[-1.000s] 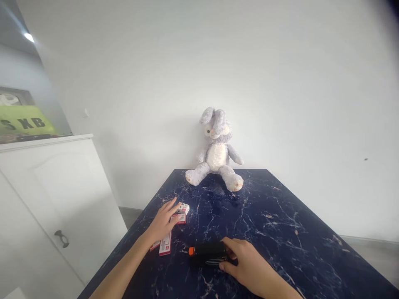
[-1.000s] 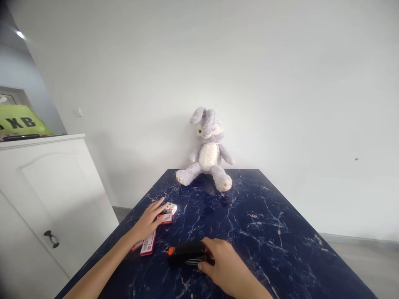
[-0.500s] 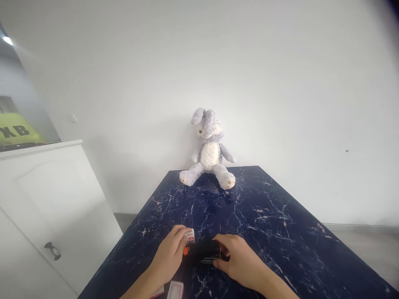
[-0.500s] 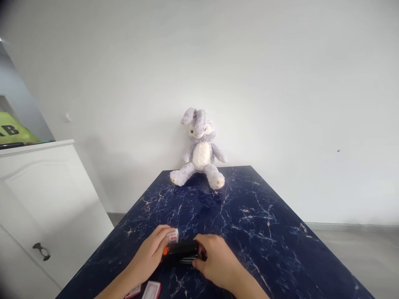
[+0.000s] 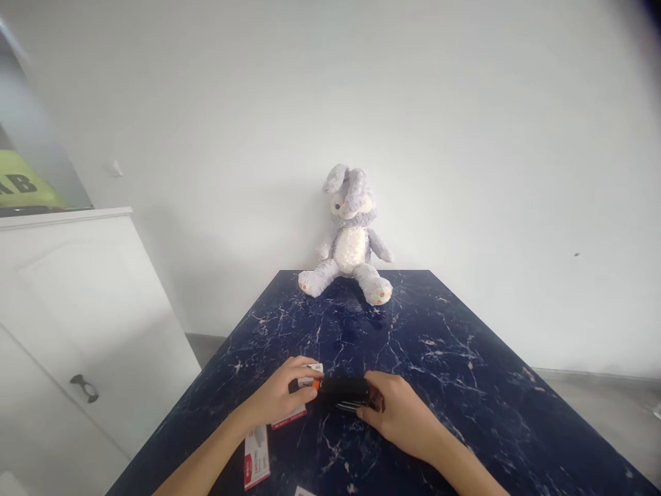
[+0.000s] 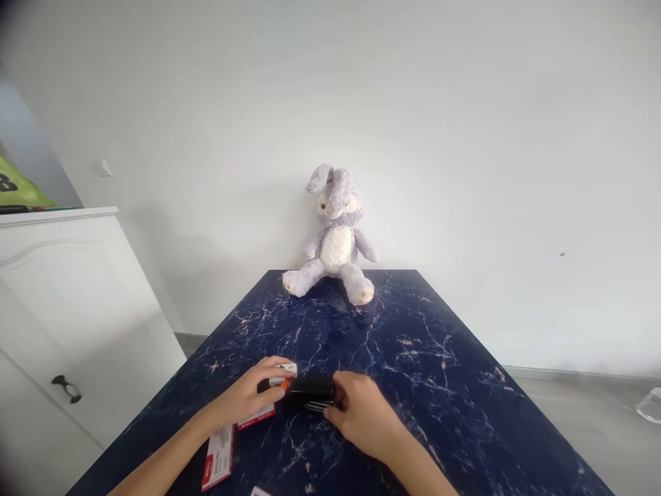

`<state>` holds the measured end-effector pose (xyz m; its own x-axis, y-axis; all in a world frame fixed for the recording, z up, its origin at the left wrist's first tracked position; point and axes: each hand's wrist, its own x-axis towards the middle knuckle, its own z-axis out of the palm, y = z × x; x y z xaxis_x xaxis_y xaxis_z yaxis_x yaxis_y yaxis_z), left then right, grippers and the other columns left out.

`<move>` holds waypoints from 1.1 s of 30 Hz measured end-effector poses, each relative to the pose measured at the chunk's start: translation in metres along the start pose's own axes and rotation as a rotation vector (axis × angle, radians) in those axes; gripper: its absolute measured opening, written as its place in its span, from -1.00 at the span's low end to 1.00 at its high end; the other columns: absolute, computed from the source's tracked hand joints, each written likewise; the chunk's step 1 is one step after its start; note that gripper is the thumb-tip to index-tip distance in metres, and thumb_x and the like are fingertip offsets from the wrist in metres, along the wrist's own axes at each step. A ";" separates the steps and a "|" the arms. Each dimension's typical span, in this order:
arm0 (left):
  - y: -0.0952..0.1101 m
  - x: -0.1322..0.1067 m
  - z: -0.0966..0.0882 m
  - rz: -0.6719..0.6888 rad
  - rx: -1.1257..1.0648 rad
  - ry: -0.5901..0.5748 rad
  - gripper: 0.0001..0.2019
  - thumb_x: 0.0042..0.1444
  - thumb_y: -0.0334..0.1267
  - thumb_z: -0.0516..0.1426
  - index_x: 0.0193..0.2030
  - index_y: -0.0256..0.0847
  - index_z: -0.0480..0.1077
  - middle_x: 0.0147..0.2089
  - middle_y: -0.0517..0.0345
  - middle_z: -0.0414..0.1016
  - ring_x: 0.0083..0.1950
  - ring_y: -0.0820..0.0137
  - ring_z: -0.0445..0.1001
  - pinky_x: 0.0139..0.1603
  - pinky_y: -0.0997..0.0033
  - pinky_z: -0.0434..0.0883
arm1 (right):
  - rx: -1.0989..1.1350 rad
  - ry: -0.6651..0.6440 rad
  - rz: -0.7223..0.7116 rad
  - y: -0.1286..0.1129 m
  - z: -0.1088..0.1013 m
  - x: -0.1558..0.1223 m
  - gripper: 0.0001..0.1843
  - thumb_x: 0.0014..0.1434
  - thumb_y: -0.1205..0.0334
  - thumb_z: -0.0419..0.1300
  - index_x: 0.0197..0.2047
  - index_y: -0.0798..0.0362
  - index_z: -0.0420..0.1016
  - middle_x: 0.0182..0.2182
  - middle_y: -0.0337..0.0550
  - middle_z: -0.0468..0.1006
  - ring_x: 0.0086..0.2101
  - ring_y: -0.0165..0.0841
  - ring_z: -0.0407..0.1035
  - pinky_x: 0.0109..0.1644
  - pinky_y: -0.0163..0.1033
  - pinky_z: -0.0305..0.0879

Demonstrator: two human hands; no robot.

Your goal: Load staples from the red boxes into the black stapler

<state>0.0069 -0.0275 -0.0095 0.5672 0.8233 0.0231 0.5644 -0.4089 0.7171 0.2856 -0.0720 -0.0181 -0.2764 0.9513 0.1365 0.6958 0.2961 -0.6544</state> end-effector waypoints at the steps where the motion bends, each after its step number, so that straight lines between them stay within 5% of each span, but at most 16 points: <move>1: 0.000 0.001 -0.001 -0.011 -0.011 -0.005 -0.63 0.27 0.04 0.09 0.16 0.11 0.44 0.31 0.08 0.28 0.30 0.11 0.26 0.33 0.03 0.21 | 0.011 -0.013 -0.008 0.000 -0.001 -0.001 -0.88 0.07 0.26 0.21 -0.41 0.00 0.31 -0.44 -0.29 0.46 -0.45 -0.42 0.30 -0.43 -0.36 0.06; 29: -0.009 0.013 -0.010 -0.084 -0.103 0.027 -0.53 0.14 0.07 0.20 0.13 -0.08 0.44 0.19 -0.01 0.43 0.12 0.12 0.41 0.19 0.22 0.26 | 0.002 -0.049 -0.057 0.010 -0.001 -0.001 -0.89 0.11 0.25 0.21 -0.37 0.03 0.32 -0.35 -0.24 0.41 -0.42 -0.42 0.29 -0.40 -0.34 0.14; 33: -0.004 0.012 -0.011 -0.102 -0.096 0.015 -0.62 0.14 0.06 0.20 0.00 -0.09 0.49 0.23 0.00 0.39 0.19 0.10 0.37 0.23 0.18 0.22 | -0.005 -0.040 -0.060 0.009 -0.001 -0.001 -0.89 0.12 0.24 0.20 -0.39 0.03 0.32 -0.35 -0.24 0.40 -0.43 -0.43 0.29 -0.39 -0.34 0.15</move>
<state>0.0048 -0.0116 -0.0042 0.5002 0.8648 -0.0430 0.5580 -0.2840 0.7797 0.2925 -0.0701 -0.0231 -0.3438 0.9277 0.1458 0.6805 0.3531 -0.6420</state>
